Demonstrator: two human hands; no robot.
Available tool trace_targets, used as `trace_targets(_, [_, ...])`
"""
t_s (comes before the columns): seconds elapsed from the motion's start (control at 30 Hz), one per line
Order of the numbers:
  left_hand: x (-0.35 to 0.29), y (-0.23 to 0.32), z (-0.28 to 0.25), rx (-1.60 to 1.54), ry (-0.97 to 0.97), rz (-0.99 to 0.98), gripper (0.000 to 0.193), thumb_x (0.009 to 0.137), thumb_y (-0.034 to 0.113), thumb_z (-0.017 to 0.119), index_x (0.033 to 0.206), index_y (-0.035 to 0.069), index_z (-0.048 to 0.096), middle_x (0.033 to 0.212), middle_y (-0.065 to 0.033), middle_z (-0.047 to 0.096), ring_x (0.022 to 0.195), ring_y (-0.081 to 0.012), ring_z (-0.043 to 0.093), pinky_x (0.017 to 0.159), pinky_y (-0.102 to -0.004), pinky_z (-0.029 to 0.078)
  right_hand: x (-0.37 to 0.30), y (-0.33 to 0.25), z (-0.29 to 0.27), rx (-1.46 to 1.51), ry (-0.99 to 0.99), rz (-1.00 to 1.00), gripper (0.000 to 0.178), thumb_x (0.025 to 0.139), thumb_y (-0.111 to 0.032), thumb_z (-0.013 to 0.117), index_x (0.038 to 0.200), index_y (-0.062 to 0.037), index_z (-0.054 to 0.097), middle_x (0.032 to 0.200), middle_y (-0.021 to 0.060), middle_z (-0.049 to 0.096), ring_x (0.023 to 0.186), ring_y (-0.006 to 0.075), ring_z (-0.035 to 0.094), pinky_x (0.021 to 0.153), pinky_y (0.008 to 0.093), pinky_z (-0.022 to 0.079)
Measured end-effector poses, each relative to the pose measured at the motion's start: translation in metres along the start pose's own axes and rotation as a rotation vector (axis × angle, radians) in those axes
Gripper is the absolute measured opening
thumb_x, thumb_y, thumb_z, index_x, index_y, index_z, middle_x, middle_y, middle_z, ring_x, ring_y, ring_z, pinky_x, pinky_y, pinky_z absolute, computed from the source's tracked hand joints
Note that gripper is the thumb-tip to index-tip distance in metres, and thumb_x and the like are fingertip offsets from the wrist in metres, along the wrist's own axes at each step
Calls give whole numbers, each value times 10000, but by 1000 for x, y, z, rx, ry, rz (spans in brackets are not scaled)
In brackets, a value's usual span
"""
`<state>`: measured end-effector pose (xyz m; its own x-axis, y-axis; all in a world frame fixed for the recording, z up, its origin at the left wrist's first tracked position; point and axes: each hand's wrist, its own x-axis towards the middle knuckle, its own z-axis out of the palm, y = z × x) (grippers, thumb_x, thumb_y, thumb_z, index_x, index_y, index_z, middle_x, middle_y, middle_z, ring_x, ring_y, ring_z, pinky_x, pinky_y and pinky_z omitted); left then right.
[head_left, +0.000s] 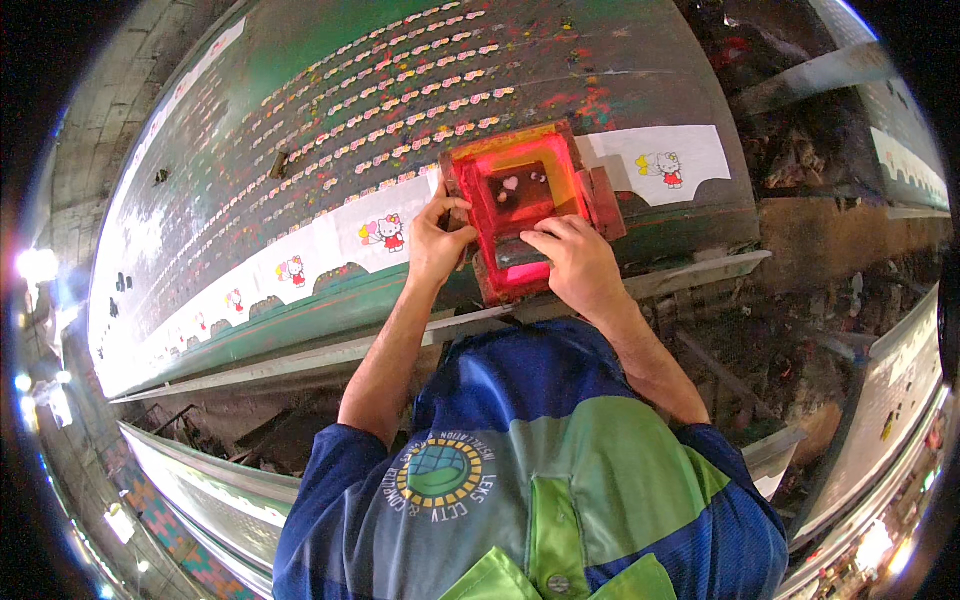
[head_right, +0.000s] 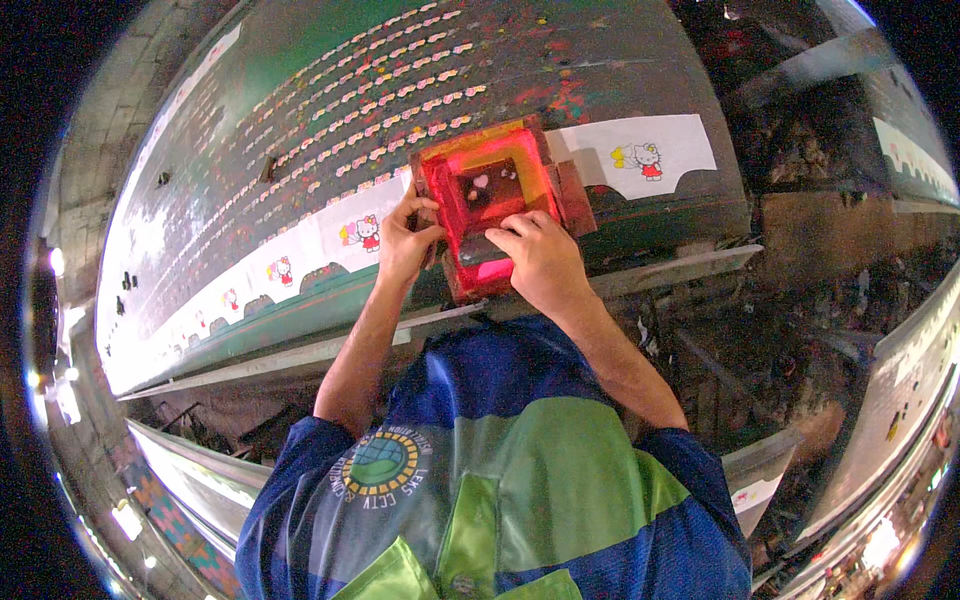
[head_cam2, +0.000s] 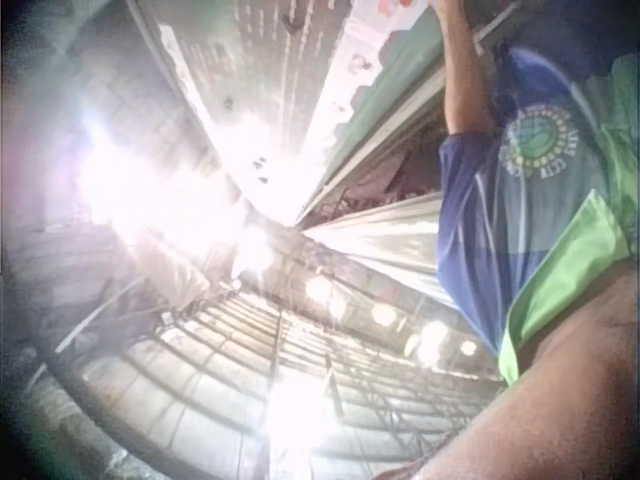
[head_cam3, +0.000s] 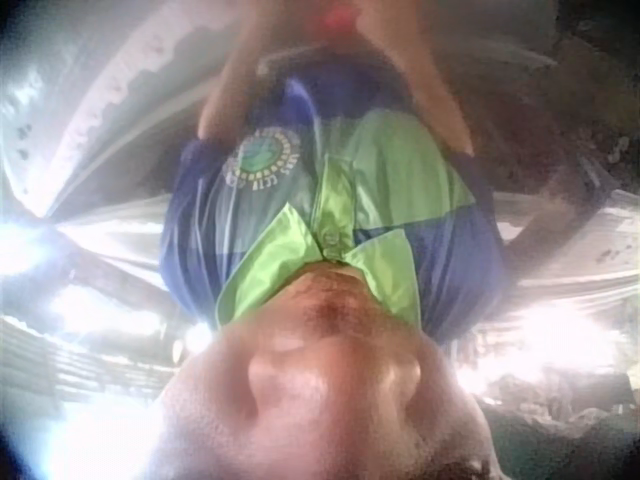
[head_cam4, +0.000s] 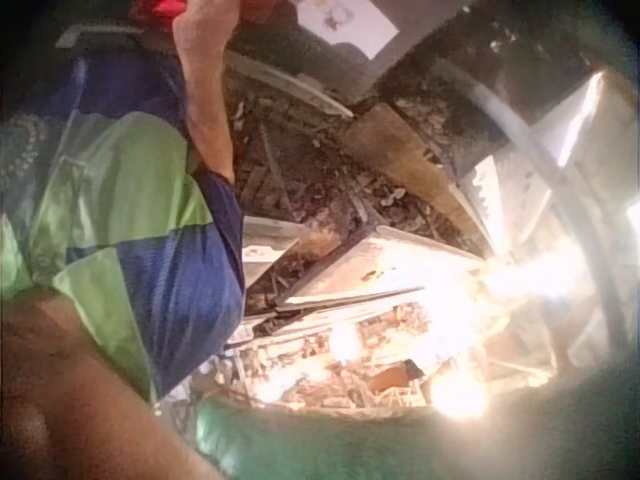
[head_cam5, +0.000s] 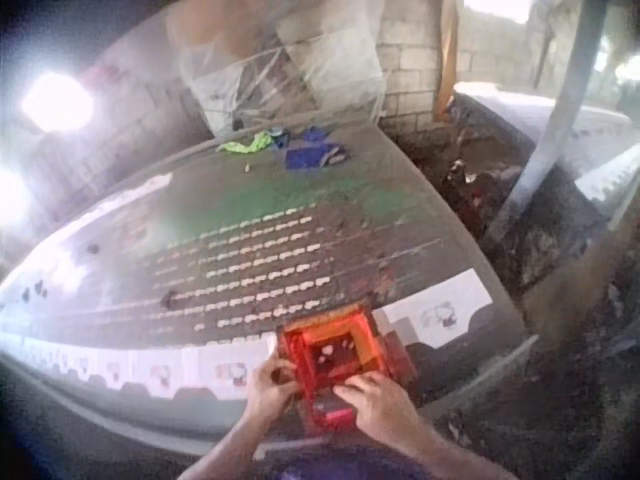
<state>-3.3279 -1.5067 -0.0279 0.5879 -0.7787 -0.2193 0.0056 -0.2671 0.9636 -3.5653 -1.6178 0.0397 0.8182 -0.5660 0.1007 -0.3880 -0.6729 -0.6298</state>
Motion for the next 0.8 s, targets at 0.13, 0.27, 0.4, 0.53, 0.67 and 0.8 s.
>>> trace_targets(0.13, [-1, 4, -2, -60, -54, -126, 342, 785, -126, 795, 1111, -47, 730, 1464, -87, 716, 934, -101, 673, 826, -276, 557, -4, -2, 4, -29, 2, -11, 421, 861, 21, 661, 1239, -69, 821, 1179, 93, 767, 1152, 346, 692, 1034, 461, 593])
trace_targets(0.27, [-4, 2, 1, -112, -21, -37, 357, 781, -120, 797, 1122, -47, 726, 1676, -74, 598, 980, -100, 675, 822, -283, 568, 1, -2, -9, -29, -144, 20, 414, 869, 13, 676, 1250, -71, 815, 1211, 101, 779, 1174, 354, 702, 1047, 479, 584])
trace_targets(0.4, [-8, 16, 0, -43, -25, -74, 375, 767, -100, 804, 1131, -43, 733, 1730, -40, 547, 1087, -131, 701, 900, -311, 580, 44, 9, -26, -35, -321, 51, 364, 925, -21, 736, 1274, -95, 811, 1236, 136, 802, 1193, 377, 731, 1053, 495, 578])
trace_targets(0.53, [-1, 9, -2, -107, -58, -82, 339, 765, -61, 813, 1096, -45, 741, 1787, -70, 488, 1013, -111, 682, 858, -305, 563, 112, 29, -19, -71, -282, 79, 335, 955, -74, 776, 1287, -101, 812, 1241, 157, 808, 1198, 399, 740, 1039, 508, 576])
trace_targets(0.67, [-3, 6, -1, 93, -44, 20, 348, 782, 11, 817, 1118, -19, 732, 1733, -85, 562, 1041, -117, 706, 864, -342, 583, 129, 31, -16, -80, -246, 95, 365, 959, -67, 774, 1321, -100, 807, 1277, 188, 798, 1213, 417, 735, 1044, 503, 571])
trace_targets(0.8, [-2, 1, -9, 233, -79, 101, 343, 791, 63, 822, 1120, 13, 738, 1755, -159, 528, 955, -144, 711, 846, -341, 579, 84, 20, -6, -50, -194, 102, 402, 915, 26, 690, 1267, -108, 830, 1235, 167, 805, 1178, 415, 733, 1070, 515, 579])
